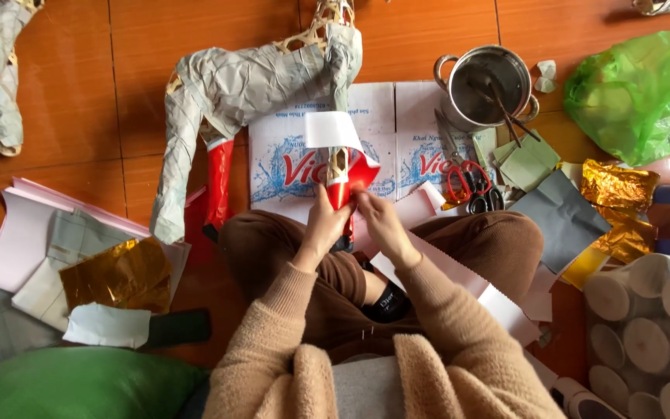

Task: The person sits on the floor and wraps colored paper strips around the legs of a paper-mâché animal frame. They dip the strips into a pot of liquid adhesive before applying them, alternating between red and dark gray paper to cover the legs.

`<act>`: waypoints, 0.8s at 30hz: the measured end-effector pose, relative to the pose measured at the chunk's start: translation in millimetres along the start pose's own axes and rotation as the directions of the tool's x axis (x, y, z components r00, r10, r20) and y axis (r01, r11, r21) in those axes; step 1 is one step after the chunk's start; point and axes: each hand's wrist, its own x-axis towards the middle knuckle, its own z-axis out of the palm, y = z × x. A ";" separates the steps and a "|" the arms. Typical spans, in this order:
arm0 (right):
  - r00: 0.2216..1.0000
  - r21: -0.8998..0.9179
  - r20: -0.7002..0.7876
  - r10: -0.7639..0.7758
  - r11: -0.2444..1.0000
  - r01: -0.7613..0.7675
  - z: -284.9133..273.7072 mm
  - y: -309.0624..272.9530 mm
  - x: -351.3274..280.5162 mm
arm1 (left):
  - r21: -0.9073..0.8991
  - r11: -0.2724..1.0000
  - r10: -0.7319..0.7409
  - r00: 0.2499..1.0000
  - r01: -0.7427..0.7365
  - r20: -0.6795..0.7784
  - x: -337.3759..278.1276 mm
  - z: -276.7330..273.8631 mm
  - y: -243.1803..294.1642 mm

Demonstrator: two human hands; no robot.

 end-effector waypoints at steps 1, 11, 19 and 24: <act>1.000 0.001 -0.003 -0.006 1.000 0.006 3.9 -0.2 9.4 | 0.002 1.000 0.006 1.000 -0.006 -0.001 -5.5 -1.8 10.2; 0.944 0.533 0.143 0.296 0.781 -0.325 26.8 92.1 90.8 | -0.074 0.991 0.120 0.975 -0.108 0.187 -23.2 -11.3 20.1; 0.946 0.661 0.041 0.321 0.701 -0.267 42.9 114.5 98.0 | -0.348 0.818 0.389 0.887 -0.457 -0.250 -21.0 -28.3 27.0; 0.984 0.556 0.118 0.135 0.812 -0.178 32.8 11.2 43.9 | 0.122 0.635 0.632 0.423 -0.762 -0.649 62.0 -73.9 45.7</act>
